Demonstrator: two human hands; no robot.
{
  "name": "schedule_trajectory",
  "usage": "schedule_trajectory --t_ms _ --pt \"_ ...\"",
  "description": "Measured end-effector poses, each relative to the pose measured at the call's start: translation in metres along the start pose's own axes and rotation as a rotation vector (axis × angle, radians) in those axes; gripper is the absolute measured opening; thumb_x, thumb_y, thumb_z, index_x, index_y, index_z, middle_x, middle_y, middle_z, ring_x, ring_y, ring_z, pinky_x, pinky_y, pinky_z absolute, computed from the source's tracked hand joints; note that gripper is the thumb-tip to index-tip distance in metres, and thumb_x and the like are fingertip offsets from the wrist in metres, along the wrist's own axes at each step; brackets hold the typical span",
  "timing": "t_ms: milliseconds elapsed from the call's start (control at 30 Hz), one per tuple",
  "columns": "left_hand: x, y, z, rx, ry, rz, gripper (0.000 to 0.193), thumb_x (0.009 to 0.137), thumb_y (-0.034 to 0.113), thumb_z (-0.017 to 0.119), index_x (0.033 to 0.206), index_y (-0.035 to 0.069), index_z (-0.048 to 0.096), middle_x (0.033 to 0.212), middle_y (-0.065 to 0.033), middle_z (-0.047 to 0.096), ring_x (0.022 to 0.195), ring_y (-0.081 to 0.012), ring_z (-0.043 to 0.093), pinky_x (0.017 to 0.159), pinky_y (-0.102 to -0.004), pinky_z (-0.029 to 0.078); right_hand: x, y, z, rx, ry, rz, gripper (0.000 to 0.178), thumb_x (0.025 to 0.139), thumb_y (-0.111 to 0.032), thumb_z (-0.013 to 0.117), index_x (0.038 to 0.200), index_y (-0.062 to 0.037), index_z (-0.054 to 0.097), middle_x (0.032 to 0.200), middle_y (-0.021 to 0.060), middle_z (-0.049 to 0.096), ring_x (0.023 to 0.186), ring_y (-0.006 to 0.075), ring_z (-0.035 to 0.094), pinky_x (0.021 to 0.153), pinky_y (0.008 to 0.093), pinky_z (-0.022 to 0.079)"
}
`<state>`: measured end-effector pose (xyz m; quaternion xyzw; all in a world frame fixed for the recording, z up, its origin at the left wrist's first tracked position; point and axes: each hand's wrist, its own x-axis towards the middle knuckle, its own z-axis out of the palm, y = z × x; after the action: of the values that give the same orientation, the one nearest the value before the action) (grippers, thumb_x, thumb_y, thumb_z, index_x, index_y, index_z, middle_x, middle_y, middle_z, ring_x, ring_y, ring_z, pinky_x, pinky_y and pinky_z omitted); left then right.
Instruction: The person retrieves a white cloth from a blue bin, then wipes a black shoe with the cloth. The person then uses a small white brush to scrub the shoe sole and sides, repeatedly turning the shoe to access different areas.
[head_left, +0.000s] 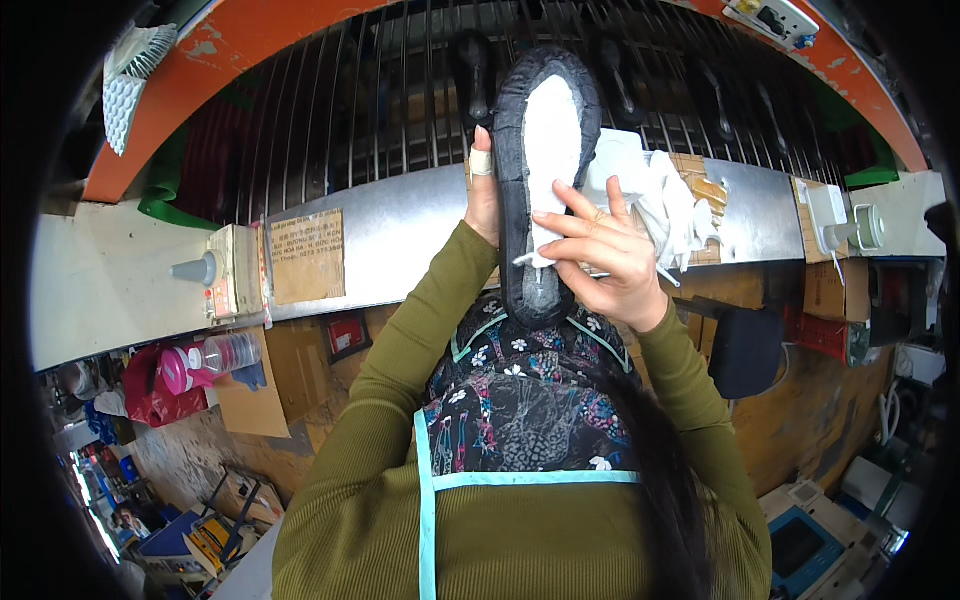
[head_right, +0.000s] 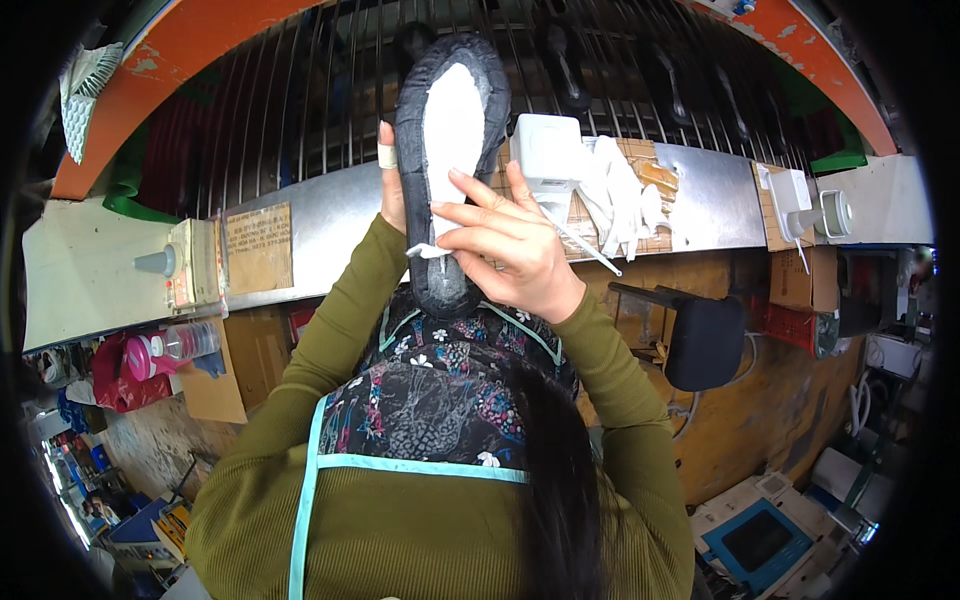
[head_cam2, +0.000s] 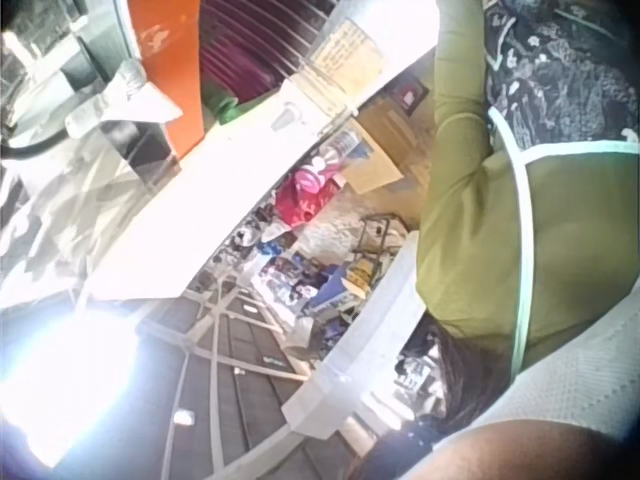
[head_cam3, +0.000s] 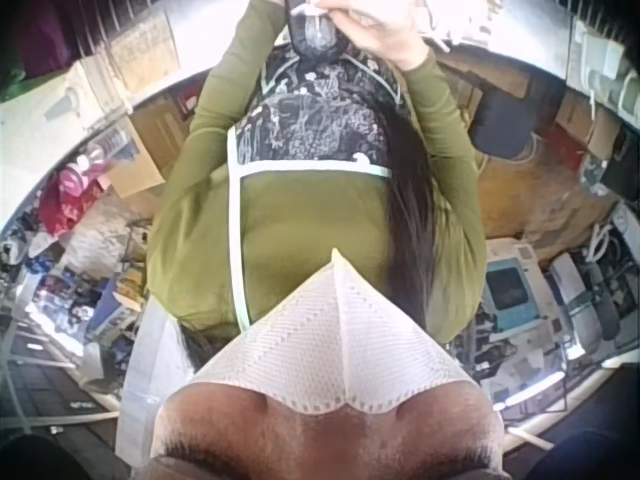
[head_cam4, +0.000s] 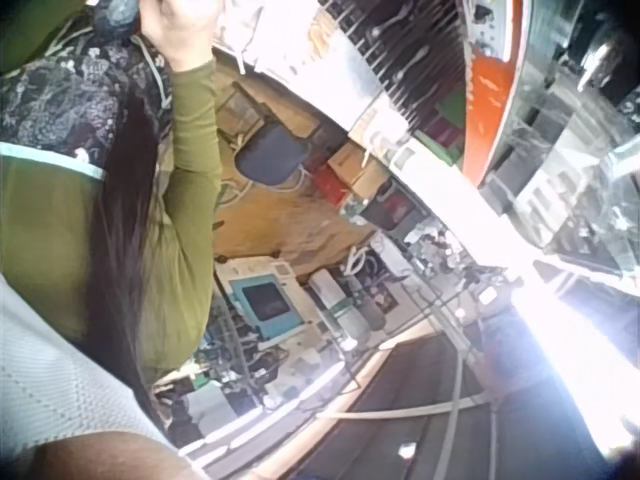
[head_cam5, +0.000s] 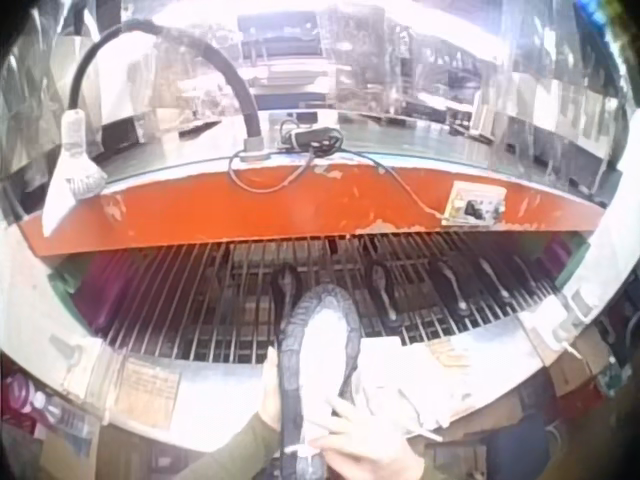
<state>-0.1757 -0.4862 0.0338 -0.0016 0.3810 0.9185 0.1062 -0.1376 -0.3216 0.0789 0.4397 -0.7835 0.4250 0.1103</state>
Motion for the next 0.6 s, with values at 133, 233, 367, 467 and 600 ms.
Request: schedule_trajectory --t_ms 133,233,367,467,600 --pt "0.006 -0.006 -0.002 -0.020 -0.026 -0.011 0.097 0.077 0.080 0.026 0.136 0.004 0.035 0.127 -0.0197 0.048 0.110 -0.0290 0.055 0.091 -0.0377 0.051 -0.003 0.005 0.006 0.235 0.099 0.095 0.025 0.068 0.008 0.058 0.082 -0.0107 0.068 0.104 0.0072 0.068 0.117 0.0282 0.054 0.112 0.0487 0.006" --pt "0.008 -0.007 -0.001 0.004 -0.034 -0.021 0.097 0.077 0.080 0.026 0.136 0.004 0.035 0.127 -0.0195 0.048 0.112 -0.0291 0.055 0.091 -0.0376 0.051 -0.003 0.009 0.007 0.211 0.085 0.072 0.026 0.068 0.008 0.056 0.082 -0.0097 0.068 0.104 0.0083 0.068 0.117 0.0273 0.054 0.112 0.0484 0.006" --pt "0.012 -0.009 -0.001 -0.005 -0.027 -0.024 0.097 0.077 0.080 0.026 0.136 0.003 0.035 0.127 -0.0191 0.048 0.111 -0.0289 0.055 0.090 -0.0372 0.052 -0.004 0.011 0.004 0.085 0.027 0.009 0.023 0.068 0.006 0.056 0.079 -0.0093 0.068 0.107 0.0088 0.067 0.119 0.0271 0.052 0.112 0.0475 0.008" --pt "0.013 -0.007 0.002 0.000 -0.034 -0.035 0.097 0.077 0.081 0.026 0.136 0.004 0.035 0.127 -0.0189 0.048 0.111 -0.0288 0.056 0.089 -0.0371 0.052 -0.007 0.016 0.004 0.037 0.028 -0.027 0.020 0.068 0.005 0.056 0.076 -0.0088 0.068 0.109 0.0086 0.066 0.120 0.0272 0.052 0.113 0.0465 0.009" --pt "0.011 -0.006 0.003 0.058 -0.050 -0.043 0.098 0.076 0.081 0.026 0.136 0.005 0.035 0.126 -0.0186 0.049 0.112 -0.0286 0.054 0.092 -0.0389 0.050 -0.004 0.018 0.000 0.032 0.017 -0.031 0.017 0.068 0.004 0.056 0.075 -0.0082 0.067 0.112 0.0100 0.065 0.122 0.0304 0.049 0.112 0.0481 0.010"
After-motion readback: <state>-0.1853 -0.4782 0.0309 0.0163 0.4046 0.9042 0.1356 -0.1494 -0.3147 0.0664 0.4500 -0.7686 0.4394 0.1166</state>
